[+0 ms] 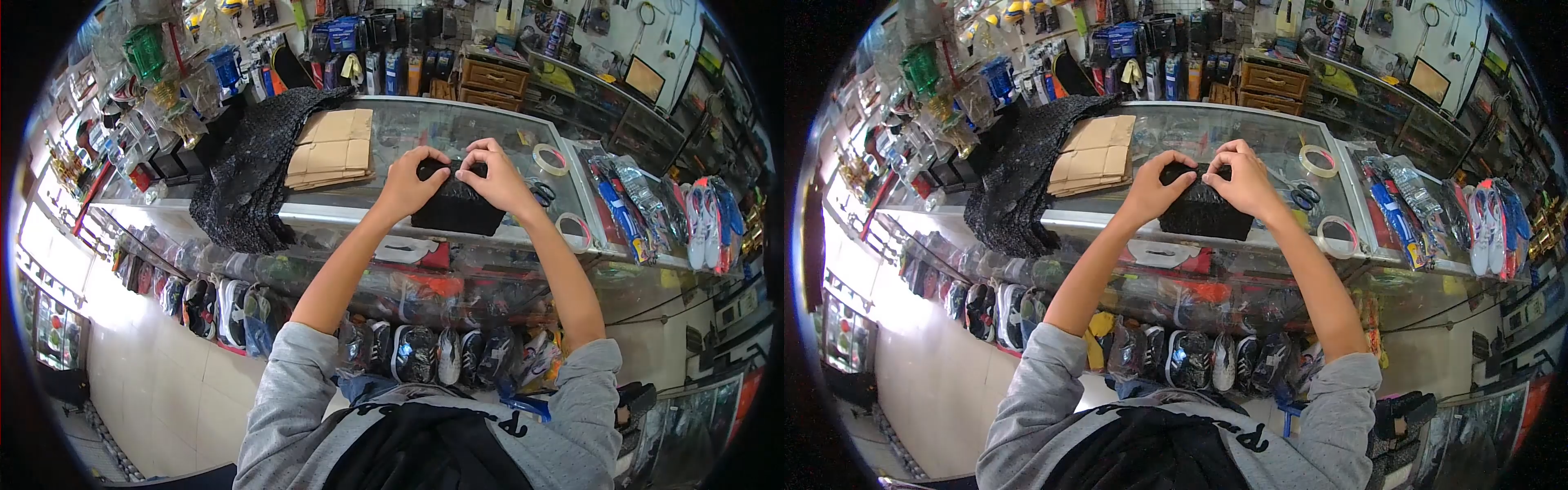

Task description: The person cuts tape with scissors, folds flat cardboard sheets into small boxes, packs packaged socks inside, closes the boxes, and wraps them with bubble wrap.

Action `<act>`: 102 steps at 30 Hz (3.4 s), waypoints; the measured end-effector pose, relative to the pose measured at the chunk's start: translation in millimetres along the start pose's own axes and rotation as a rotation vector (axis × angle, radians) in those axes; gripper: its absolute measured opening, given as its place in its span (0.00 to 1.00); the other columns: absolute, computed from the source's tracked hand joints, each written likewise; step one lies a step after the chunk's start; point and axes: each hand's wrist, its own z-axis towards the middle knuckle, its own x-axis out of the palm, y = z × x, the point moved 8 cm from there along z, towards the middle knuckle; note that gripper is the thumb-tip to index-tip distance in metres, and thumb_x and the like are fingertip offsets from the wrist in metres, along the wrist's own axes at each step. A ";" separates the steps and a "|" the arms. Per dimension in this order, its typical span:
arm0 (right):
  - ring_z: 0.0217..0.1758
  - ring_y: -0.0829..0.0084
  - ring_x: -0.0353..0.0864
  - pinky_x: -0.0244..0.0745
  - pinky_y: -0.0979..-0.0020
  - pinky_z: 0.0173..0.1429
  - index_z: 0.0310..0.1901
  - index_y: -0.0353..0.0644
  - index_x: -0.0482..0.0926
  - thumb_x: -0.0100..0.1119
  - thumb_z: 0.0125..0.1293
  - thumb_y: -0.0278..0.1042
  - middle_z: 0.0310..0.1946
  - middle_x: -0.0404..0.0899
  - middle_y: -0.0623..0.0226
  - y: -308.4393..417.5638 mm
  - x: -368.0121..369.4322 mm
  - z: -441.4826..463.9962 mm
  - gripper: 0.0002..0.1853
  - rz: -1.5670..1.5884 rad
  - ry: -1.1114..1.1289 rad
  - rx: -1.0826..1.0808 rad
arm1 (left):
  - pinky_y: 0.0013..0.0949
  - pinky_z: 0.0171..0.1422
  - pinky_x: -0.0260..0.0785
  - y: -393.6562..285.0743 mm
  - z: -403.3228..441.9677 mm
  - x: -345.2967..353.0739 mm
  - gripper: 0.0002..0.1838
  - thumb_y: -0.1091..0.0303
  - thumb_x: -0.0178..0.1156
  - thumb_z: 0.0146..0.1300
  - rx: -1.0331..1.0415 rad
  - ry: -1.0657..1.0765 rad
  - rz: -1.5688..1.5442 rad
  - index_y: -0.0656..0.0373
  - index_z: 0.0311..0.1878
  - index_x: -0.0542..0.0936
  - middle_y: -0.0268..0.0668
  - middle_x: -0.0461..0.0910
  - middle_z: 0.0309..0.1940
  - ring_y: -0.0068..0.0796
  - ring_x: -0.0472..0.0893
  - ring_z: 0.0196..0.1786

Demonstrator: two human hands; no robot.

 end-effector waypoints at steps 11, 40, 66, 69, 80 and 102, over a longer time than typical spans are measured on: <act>0.51 0.63 0.74 0.70 0.64 0.54 0.50 0.38 0.70 0.73 0.50 0.49 0.46 0.73 0.54 -23.0 6.8 7.6 0.32 0.169 0.056 0.064 | 0.30 0.53 0.67 1.3 0.1 1.3 0.11 0.69 0.63 0.57 -0.007 0.012 -0.021 0.62 0.42 0.79 0.40 0.81 0.39 0.30 0.79 0.45; 0.63 0.56 0.70 0.63 0.64 0.66 0.62 0.37 0.67 0.75 0.43 0.56 0.58 0.71 0.45 -18.3 -19.6 -55.3 0.48 0.289 0.006 0.331 | 0.37 0.70 0.53 1.6 -38.8 -14.1 0.24 0.69 0.53 0.67 -0.061 -0.247 -0.451 0.58 0.66 0.63 0.40 0.63 0.65 0.33 0.60 0.70; 0.78 0.66 0.36 0.32 0.68 0.77 0.73 0.36 0.41 0.50 0.69 0.40 0.75 0.39 0.56 83.7 27.2 -431.6 0.39 0.339 -1.064 0.784 | 0.39 0.65 0.61 -96.6 -309.9 187.1 0.37 0.55 0.55 0.61 -0.864 1.113 -1.157 0.54 0.72 0.57 0.37 0.66 0.64 0.33 0.67 0.64; 0.78 0.65 0.40 0.35 0.67 0.77 0.74 0.38 0.43 0.51 0.69 0.38 0.75 0.43 0.55 81.6 25.9 -483.5 0.38 0.325 -1.192 0.785 | 0.40 0.67 0.58 -116.8 -342.6 218.2 0.39 0.56 0.57 0.60 -0.834 1.244 -1.150 0.55 0.73 0.54 0.39 0.64 0.65 0.35 0.65 0.66; 0.76 0.70 0.45 0.41 0.71 0.75 0.74 0.40 0.45 0.48 0.72 0.35 0.74 0.46 0.62 94.2 -56.7 -672.1 0.34 0.355 -1.468 0.851 | 0.34 0.74 0.47 -254.5 -454.7 359.0 0.41 0.58 0.57 0.62 -0.673 1.541 -1.126 0.61 0.73 0.51 0.43 0.57 0.70 0.35 0.57 0.72; 0.72 0.66 0.55 0.49 0.70 0.73 0.70 0.33 0.54 0.57 0.67 0.41 0.70 0.56 0.55 -152.5 -279.1 -891.7 0.36 0.100 -1.876 1.045 | 0.45 0.70 0.50 -314.3 -374.0 765.5 0.35 0.47 0.53 0.66 -0.486 1.255 -0.828 0.52 0.71 0.58 0.39 0.60 0.70 0.35 0.59 0.71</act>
